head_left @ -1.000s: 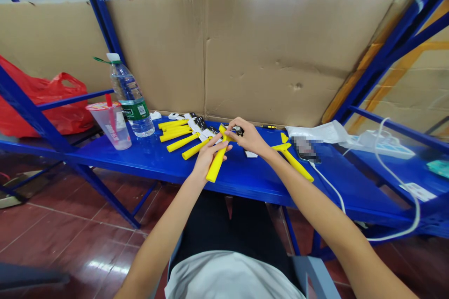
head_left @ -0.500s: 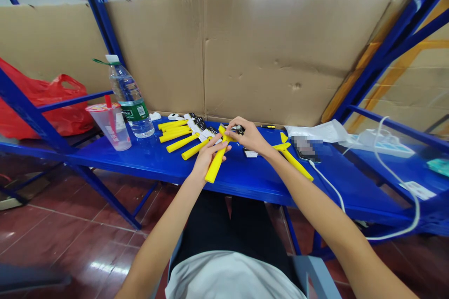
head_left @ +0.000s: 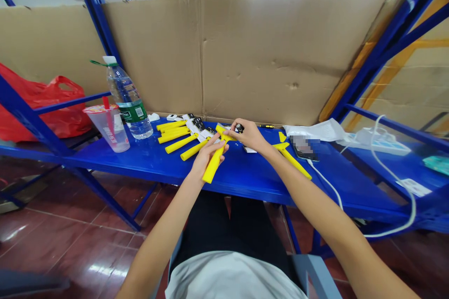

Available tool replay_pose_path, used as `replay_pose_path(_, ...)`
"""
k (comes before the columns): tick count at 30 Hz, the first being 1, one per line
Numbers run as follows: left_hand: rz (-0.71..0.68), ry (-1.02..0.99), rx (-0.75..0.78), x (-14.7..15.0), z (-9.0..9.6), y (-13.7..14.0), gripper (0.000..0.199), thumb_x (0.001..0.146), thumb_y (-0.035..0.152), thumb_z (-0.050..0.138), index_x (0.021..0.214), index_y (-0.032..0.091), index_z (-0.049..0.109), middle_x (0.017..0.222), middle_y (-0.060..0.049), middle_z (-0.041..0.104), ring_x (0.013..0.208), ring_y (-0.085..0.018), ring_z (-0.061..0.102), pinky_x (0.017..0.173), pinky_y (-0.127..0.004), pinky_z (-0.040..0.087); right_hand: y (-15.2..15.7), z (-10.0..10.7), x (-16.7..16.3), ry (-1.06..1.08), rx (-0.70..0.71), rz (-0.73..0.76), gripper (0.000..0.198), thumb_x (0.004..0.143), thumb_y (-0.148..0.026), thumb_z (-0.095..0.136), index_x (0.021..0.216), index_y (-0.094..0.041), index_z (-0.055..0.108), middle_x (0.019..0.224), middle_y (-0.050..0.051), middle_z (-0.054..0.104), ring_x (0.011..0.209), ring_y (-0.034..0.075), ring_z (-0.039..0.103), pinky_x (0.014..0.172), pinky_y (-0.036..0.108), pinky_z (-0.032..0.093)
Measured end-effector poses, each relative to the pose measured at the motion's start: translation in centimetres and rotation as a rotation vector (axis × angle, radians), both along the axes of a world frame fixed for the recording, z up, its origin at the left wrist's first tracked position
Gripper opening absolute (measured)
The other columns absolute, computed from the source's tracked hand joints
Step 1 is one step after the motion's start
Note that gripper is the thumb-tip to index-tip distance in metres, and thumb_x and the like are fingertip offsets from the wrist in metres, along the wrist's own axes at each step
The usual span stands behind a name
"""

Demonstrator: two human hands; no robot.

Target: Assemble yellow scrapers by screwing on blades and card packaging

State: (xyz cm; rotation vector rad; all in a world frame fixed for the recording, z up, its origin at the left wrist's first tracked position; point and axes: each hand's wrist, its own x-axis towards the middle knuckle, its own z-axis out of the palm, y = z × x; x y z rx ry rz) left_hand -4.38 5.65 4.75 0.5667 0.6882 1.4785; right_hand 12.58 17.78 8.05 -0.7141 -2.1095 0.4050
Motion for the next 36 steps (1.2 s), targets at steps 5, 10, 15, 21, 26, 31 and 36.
replay_pose_path(5, -0.014, -0.194, -0.016, -0.2, 0.5, -0.2, 0.067, 0.093, 0.001, 0.072, 0.153, 0.028, 0.056, 0.112, -0.006, 0.073, 0.08, -0.01, 0.076, 0.051, -0.011, 0.05, -0.2, -0.3, -0.2, 0.062, 0.179, -0.032, 0.038, 0.103, -0.058, 0.068, 0.088, -0.023, 0.061, 0.093, 0.006, 0.068, 0.085, 0.022, 0.063, 0.081, 0.035, 0.049)
replay_pose_path(10, 0.01, -0.266, -0.01, -0.4, 0.3, 0.0, 0.063, 0.097, 0.002, 0.066, 0.153, 0.03, 0.054, 0.115, -0.007, 0.072, 0.08, -0.01, 0.076, 0.052, -0.01, 0.052, -0.5, 0.3, 0.4, 0.3, 0.303, -0.032, 0.012, 0.099, -0.028, 0.063, 0.105, -0.024, 0.054, 0.104, 0.007, 0.057, 0.091, 0.023, 0.059, 0.087, 0.041, 0.053)
replay_pose_path(15, 0.054, -0.274, -0.005, -0.5, 0.3, 0.1, 0.063, 0.099, 0.001, 0.062, 0.154, 0.031, 0.051, 0.121, -0.009, 0.071, 0.079, -0.01, 0.077, 0.052, -0.011, 0.053, 0.1, 0.3, 0.3, 0.506, 0.273, 0.068, 0.033, 0.107, -0.033, 0.062, 0.135, -0.029, 0.045, 0.111, 0.004, 0.057, 0.088, 0.019, 0.065, 0.082, 0.042, 0.061)
replay_pose_path(21, 0.105, -0.278, -0.001, -0.7, 0.1, 0.2, 0.058, 0.101, 0.002, 0.063, 0.151, 0.03, 0.053, 0.115, -0.007, 0.07, 0.08, -0.011, 0.077, 0.052, -0.012, 0.055, -0.5, 0.4, -0.5, 0.682, 0.324, 0.007, 0.035, 0.107, -0.045, 0.072, 0.128, -0.032, 0.047, 0.108, 0.001, 0.061, 0.086, 0.017, 0.068, 0.074, 0.035, 0.064)
replay_pose_path(26, 0.12, -0.278, -0.015, -0.7, 0.2, 0.2, 0.058, 0.101, 0.001, 0.063, 0.152, 0.028, 0.053, 0.112, -0.007, 0.07, 0.079, -0.012, 0.077, 0.051, -0.013, 0.055, -0.6, 0.3, -0.8, 0.741, 0.297, 0.028, 0.037, 0.106, -0.051, 0.071, 0.126, -0.032, 0.046, 0.11, 0.001, 0.061, 0.091, 0.018, 0.074, 0.084, 0.039, 0.069)
replay_pose_path(31, 0.106, -0.262, -0.01, -0.7, -0.1, 0.3, 0.061, 0.101, 0.001, 0.065, 0.154, 0.029, 0.053, 0.115, -0.007, 0.071, 0.08, -0.012, 0.078, 0.052, -0.013, 0.055, -0.6, 0.0, -1.1, 0.732, 0.262, 0.06, 0.039, 0.106, -0.053, 0.071, 0.127, -0.032, 0.045, 0.11, 0.002, 0.062, 0.091, 0.018, 0.076, 0.088, 0.041, 0.071)
replay_pose_path(36, 0.092, -0.258, -0.003, -0.8, -0.4, 0.5, 0.063, 0.101, 0.001, 0.065, 0.156, 0.028, 0.052, 0.12, -0.01, 0.071, 0.081, -0.012, 0.078, 0.052, -0.013, 0.056, -0.7, -0.1, -1.3, 0.732, 0.286, 0.06, 0.035, 0.107, -0.047, 0.071, 0.128, -0.033, 0.046, 0.111, 0.002, 0.061, 0.09, 0.018, 0.074, 0.085, 0.039, 0.07)
